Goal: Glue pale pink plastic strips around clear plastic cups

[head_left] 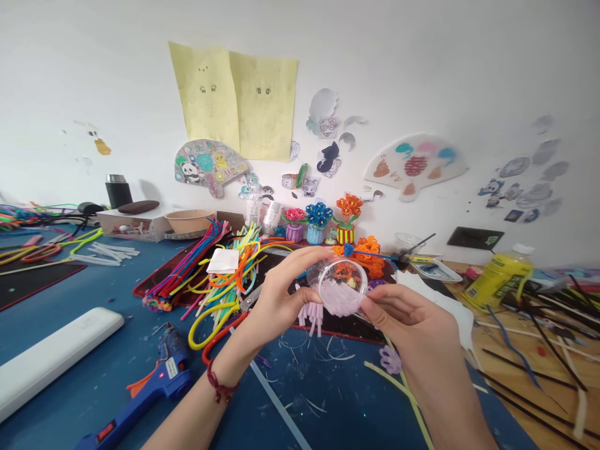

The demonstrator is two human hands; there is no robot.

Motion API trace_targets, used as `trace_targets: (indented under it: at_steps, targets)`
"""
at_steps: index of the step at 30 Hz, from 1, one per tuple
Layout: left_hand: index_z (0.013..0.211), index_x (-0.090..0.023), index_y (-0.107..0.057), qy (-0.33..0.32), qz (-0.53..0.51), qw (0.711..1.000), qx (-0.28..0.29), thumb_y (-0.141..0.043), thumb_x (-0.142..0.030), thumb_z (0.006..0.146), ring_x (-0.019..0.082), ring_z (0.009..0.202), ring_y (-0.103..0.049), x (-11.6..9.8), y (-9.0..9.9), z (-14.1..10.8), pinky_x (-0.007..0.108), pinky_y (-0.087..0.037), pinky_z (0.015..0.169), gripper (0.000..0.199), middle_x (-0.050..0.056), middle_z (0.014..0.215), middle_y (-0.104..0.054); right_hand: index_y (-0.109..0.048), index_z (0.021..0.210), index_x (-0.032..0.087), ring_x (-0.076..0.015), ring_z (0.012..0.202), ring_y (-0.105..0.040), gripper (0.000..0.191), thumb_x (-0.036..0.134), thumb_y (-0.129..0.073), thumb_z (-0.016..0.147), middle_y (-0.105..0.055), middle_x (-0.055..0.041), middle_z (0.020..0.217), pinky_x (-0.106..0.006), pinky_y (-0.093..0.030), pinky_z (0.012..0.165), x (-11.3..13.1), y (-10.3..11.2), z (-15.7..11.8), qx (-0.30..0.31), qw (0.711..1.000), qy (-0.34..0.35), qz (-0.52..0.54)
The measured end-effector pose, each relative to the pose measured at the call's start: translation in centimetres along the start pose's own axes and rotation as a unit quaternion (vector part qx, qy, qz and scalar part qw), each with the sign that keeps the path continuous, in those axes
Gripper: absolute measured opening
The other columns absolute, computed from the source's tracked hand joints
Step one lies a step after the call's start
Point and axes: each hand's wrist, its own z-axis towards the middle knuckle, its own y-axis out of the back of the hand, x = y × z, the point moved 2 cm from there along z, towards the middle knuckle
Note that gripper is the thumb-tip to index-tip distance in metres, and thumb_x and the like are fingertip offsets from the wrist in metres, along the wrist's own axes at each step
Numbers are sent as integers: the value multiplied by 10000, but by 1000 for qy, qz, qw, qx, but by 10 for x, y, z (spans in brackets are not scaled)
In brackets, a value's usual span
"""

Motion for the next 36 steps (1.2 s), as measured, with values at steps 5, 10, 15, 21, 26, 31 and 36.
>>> trace_targets:
  at_steps: [5, 10, 15, 21, 26, 31, 36]
  targets:
    - [1324, -287, -583, -9, 6, 1000, -1, -613, -535, 836, 266, 1245, -548, -1, 0, 0, 470, -421, 1080, 549, 93, 1332, -623, -757, 714, 171, -226, 614, -730, 275, 338, -907, 555, -759, -75, 681, -288, -621, 566, -1, 0, 1, 6, 1000, 1, 17]
    - [1340, -304, -567, -18, 7, 1000, -1, -602, -522, 851, 258, 1250, -540, -3, 0, 0, 466, -420, 1077, 536, 80, 1338, -620, -768, 700, 174, -228, 590, -724, 262, 361, -897, 569, -760, -83, 671, -296, -621, 541, -1, -1, 1, 12, 1000, 6, 3]
    - [1321, -291, -587, -19, 13, 1000, -13, -593, -534, 849, 257, 1234, -547, -5, 1, 0, 459, -421, 1068, 531, 84, 1317, -630, -764, 668, 170, -227, 588, -720, 249, 339, -905, 550, -752, -80, 652, -296, -617, 541, -2, -4, -2, -21, 999, 22, 9]
    - [1320, -288, -588, -24, -5, 1000, -15, -587, -519, 860, 248, 1241, -541, -6, 1, 0, 430, -419, 1069, 515, 77, 1319, -624, -769, 687, 172, -222, 601, -723, 236, 311, -907, 556, -760, -79, 670, -288, -613, 552, -3, -9, -9, -48, 998, 26, 26]
    - [1308, -292, -601, -32, -20, 999, -19, -593, -516, 857, 240, 1230, -548, -7, 2, 0, 418, -422, 1069, 504, 71, 1317, -628, -765, 695, 172, -234, 634, -730, 247, 330, -903, 565, -766, -92, 700, -305, -613, 576, -5, -12, -10, -48, 998, 34, 35]
    - [1305, -290, -608, 16, -51, 998, -17, -639, -529, 830, 265, 1252, -539, -1, 8, 0, 445, -407, 1088, 532, 82, 1338, -617, -741, 675, 173, -226, 641, -727, 255, 366, -887, 595, -762, -83, 701, -301, -610, 592, -4, -16, -5, -18, 999, 28, 25]
    - [1267, -215, -639, 136, -245, 958, -65, -725, -526, 785, 283, 1208, -587, 11, 12, -2, 397, -447, 1032, 580, 105, 1314, -647, -729, 711, 186, -196, 677, -711, 272, 402, -871, 627, -752, -59, 724, -258, -584, 611, 21, -11, 4, -22, 998, 59, -13]
